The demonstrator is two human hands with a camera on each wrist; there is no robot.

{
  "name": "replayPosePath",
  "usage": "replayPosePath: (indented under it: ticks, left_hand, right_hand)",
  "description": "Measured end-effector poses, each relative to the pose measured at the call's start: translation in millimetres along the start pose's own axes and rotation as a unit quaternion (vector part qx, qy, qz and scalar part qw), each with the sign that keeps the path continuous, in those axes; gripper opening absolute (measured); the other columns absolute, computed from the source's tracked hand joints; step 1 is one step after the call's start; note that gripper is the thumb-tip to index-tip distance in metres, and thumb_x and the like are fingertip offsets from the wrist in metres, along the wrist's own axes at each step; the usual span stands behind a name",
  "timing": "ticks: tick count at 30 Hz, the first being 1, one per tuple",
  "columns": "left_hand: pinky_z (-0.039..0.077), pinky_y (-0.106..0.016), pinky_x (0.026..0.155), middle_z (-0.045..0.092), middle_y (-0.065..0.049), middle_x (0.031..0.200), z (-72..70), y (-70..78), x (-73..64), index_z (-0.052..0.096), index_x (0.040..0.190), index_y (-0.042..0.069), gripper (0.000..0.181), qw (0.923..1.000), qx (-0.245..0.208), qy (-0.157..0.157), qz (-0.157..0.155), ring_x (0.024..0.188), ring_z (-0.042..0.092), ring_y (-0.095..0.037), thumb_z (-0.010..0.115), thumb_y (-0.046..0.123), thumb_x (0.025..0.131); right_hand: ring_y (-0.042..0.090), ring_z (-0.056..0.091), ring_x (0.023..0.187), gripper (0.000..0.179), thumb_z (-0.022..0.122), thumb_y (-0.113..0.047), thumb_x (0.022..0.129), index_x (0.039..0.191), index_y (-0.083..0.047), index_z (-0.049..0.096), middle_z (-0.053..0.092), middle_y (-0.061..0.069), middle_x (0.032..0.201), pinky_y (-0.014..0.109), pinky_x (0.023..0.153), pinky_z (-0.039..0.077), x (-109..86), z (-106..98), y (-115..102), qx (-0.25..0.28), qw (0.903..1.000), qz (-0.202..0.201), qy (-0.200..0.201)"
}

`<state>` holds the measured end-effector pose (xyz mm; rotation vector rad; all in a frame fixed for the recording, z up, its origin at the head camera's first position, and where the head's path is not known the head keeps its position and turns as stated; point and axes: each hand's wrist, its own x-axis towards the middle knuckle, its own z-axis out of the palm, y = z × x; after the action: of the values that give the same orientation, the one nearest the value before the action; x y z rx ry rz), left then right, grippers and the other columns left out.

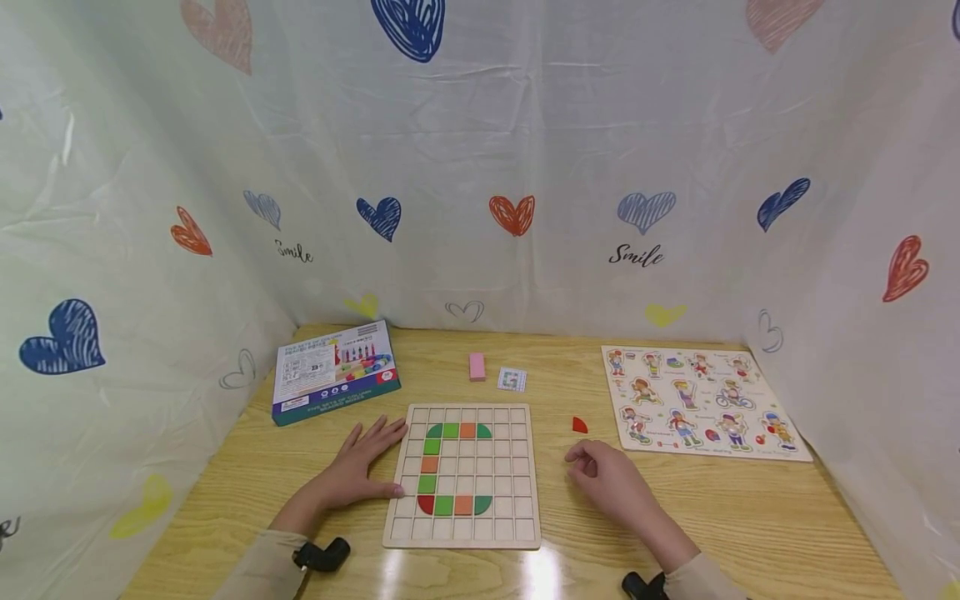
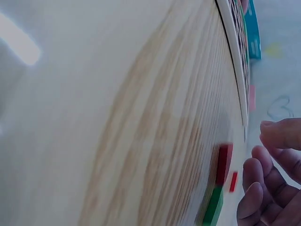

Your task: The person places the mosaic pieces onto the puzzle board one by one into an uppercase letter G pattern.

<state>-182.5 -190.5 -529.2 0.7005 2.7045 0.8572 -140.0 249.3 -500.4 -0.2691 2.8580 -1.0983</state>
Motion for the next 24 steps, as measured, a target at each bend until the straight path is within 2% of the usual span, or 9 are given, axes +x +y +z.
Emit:
replayPosePath:
  ticks: [7, 11, 18, 24]
  left_hand:
    - [-0.007, -0.059, 0.122, 0.028, -0.002, 0.167, 0.4, 0.1, -0.9, 0.034, 0.160, 0.016, 0.101, 1.0000, -0.002, 0.001, -0.001, 0.156, 0.007, -0.034, 0.078, 0.061, 0.081]
    - [-0.008, -0.059, 0.122, 0.027, -0.002, 0.167, 0.6, 0.0, -0.6, 0.034, 0.161, 0.016, 0.101, 1.0000, -0.001, 0.000, -0.002, 0.156, 0.007, -0.034, 0.077, 0.061, 0.081]
    - [-0.008, -0.059, 0.122, 0.026, -0.002, 0.168, -0.2, 0.1, -0.8, 0.033, 0.161, 0.017, 0.101, 1.0000, 0.001, 0.000, 0.000, 0.156, 0.007, -0.034, 0.077, 0.061, 0.082]
    - [-0.007, -0.059, 0.122, 0.027, -0.001, 0.167, -0.1, 0.0, -1.0, 0.034, 0.161, 0.017, 0.101, 1.0000, -0.001, 0.000, -0.002, 0.156, 0.006, -0.034, 0.076, 0.062, 0.082]
  right_hand:
    - [0.006, 0.056, 0.078, 0.015, 0.077, -0.012, 0.090, 0.105, -0.013, 0.074, 0.063, -0.003, 0.098, 0.027, 0.065, 0.050, -13.2, -19, 21, -0.030, 0.9991, -0.007, 0.030]
    - [0.011, 0.056, 0.085, 0.018, 0.079, -0.017, 0.089, 0.107, -0.016, 0.076, 0.065, -0.002, 0.105, 0.032, 0.069, 0.050, -18.7, -25, 31, -0.051, 0.9982, -0.002, 0.031]
    - [0.014, 0.057, 0.090, 0.031, 0.082, -0.025, 0.086, 0.113, -0.011, 0.073, 0.066, 0.000, 0.107, 0.031, 0.075, 0.051, -24.5, -30, 41, -0.046, 0.9980, 0.043, -0.006]
    - [0.014, 0.058, 0.090, 0.025, 0.082, -0.020, 0.086, 0.106, -0.008, 0.072, 0.062, 0.001, 0.101, 0.030, 0.076, 0.053, -24.0, -31, 42, -0.039, 0.9968, 0.061, -0.034]
